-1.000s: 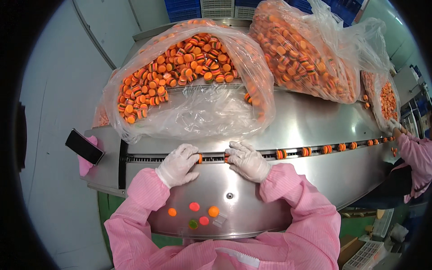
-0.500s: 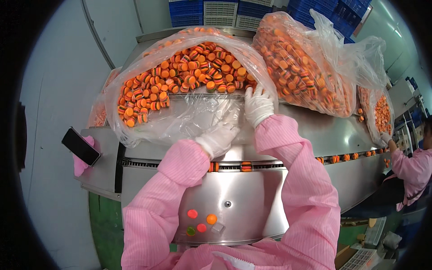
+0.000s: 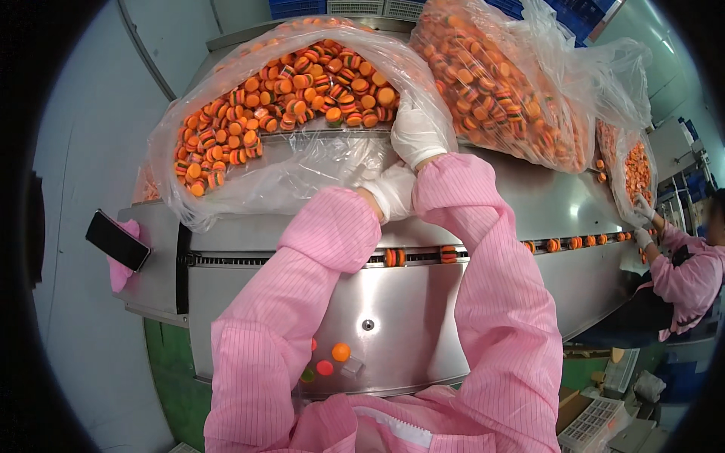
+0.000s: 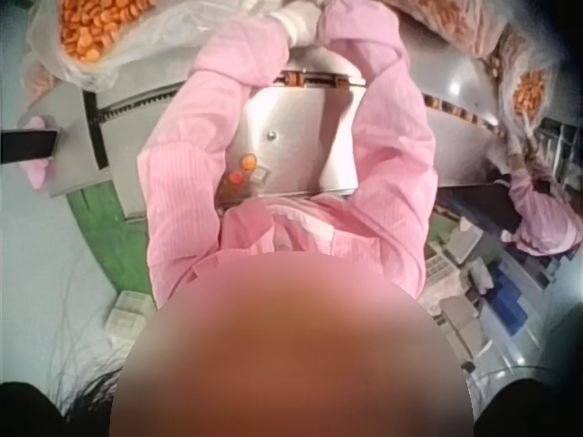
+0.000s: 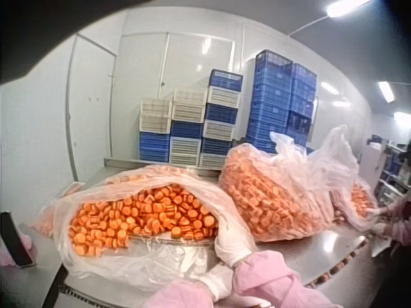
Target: The person picks small orange and green plastic caps from a large bag and places them onto a moving conveyor belt. They arrange the caps in a specific sequence, alternating colors, and occasionally adjust the position of the caps on the belt to ensure proper alignment.
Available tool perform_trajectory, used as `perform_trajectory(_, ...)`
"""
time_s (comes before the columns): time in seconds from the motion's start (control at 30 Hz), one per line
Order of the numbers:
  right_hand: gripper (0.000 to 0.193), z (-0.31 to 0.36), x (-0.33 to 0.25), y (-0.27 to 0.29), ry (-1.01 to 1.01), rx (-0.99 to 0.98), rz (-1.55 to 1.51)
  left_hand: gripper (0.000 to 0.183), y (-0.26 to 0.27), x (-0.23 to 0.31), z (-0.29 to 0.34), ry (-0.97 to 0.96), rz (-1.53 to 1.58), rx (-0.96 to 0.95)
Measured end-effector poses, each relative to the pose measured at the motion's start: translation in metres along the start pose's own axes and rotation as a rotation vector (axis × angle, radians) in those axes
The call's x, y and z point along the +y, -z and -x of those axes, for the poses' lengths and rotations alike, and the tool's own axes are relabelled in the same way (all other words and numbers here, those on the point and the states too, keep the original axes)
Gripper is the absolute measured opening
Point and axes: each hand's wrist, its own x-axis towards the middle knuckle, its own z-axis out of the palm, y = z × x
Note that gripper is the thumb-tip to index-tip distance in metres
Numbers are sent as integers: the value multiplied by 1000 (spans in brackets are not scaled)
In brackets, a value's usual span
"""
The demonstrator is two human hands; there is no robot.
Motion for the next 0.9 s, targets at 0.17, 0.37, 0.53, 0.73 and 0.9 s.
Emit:
perform_trajectory(0.17,37,13,40,25,91,-52,-25,36,-9,4,-47,-112,-59,9)
perform_trajectory(0.37,21,112,22,127,113,-55,-194,37,-19,-17,-42,-297,-591,213)
perform_trajectory(0.53,32,230,130,126,-291,-536,41,40,-22,19,-67,-108,-848,-122)
perform_trajectory(0.73,22,218,104,130,-167,-233,-169,41,2,54,-65,-29,-1144,-124)
perform_trajectory(0.9,21,220,77,96,276,-272,-362,42,-11,44,-55,-94,-1140,-172)
